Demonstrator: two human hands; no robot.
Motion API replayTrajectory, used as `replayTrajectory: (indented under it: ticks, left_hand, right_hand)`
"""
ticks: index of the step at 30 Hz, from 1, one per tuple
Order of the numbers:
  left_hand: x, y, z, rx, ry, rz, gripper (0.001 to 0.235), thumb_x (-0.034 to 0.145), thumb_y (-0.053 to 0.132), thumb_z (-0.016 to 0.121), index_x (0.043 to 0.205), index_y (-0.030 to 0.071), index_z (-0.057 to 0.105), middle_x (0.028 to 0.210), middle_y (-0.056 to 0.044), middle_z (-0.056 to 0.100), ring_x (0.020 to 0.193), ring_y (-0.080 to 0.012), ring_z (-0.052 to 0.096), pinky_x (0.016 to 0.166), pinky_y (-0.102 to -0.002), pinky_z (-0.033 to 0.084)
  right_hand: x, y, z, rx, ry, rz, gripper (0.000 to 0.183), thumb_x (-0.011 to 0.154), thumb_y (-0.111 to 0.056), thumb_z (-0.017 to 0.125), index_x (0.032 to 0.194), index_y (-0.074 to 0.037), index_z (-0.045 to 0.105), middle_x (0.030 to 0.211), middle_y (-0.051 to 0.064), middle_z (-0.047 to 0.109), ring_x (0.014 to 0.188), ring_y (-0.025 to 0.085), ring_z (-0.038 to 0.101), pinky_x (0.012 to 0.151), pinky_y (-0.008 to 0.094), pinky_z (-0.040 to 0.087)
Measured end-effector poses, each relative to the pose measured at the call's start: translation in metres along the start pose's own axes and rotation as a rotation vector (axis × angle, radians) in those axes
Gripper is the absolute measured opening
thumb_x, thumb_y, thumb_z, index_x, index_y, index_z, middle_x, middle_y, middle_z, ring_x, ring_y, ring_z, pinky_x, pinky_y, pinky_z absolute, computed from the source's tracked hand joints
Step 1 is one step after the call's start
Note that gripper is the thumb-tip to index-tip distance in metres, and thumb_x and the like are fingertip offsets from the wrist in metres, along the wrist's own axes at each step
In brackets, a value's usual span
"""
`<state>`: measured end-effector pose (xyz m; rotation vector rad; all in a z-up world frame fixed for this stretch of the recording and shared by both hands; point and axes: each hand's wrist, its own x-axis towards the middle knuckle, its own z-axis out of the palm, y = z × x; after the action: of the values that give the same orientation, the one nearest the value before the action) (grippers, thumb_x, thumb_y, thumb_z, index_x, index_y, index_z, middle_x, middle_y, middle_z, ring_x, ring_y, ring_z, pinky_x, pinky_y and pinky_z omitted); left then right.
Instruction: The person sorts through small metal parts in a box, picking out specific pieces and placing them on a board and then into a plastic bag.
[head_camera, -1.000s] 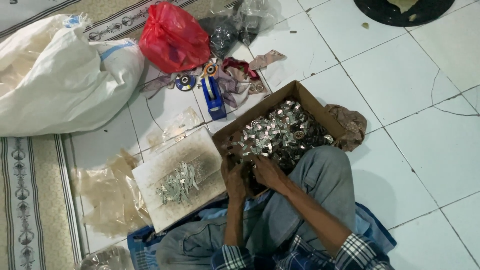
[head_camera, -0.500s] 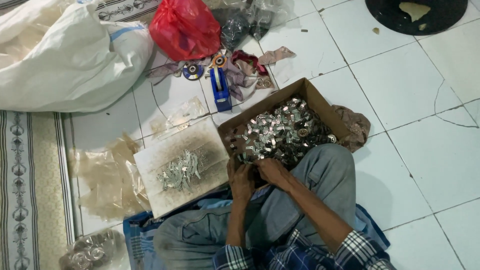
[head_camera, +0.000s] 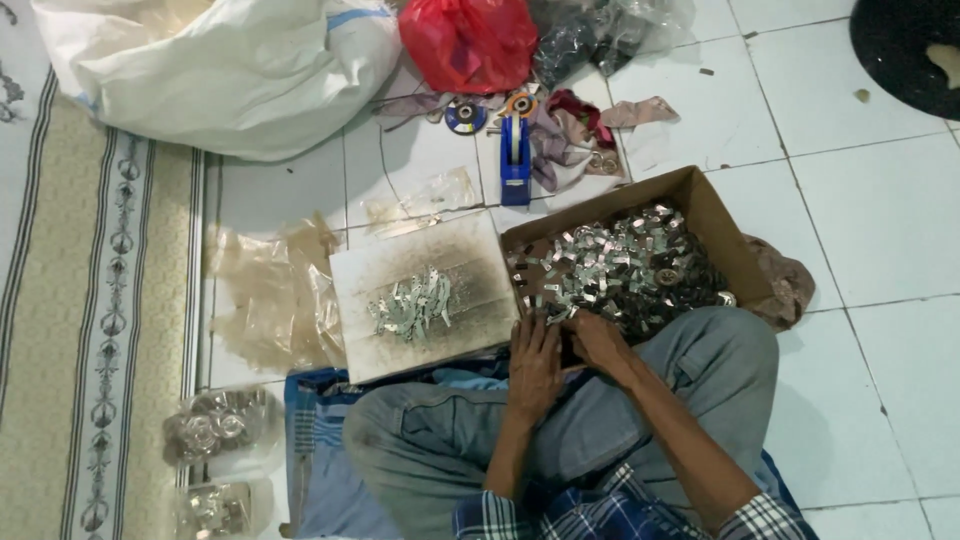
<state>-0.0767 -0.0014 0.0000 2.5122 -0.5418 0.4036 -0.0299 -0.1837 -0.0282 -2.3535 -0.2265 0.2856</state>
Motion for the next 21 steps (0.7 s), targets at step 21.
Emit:
replayTrajectory:
  ticks: [21]
  left_hand:
    - [-0.015,-0.146,-0.092,-0.007,0.566,-0.435,0.058,0.104,0.005,0.051,0.159,0.003,0.034,0.161,-0.024,0.034,0.145,-0.0360,0.042,0.114,-0.049,0.045]
  right_hand:
    - [0.019,-0.153,0.012,0.479,0.351,0.120,0.021,0.097,-0.024,0.071,0.115,-0.016,0.080,0.093,0.011,0.075,0.083,0.021,0.071,0.070,0.038,0.060]
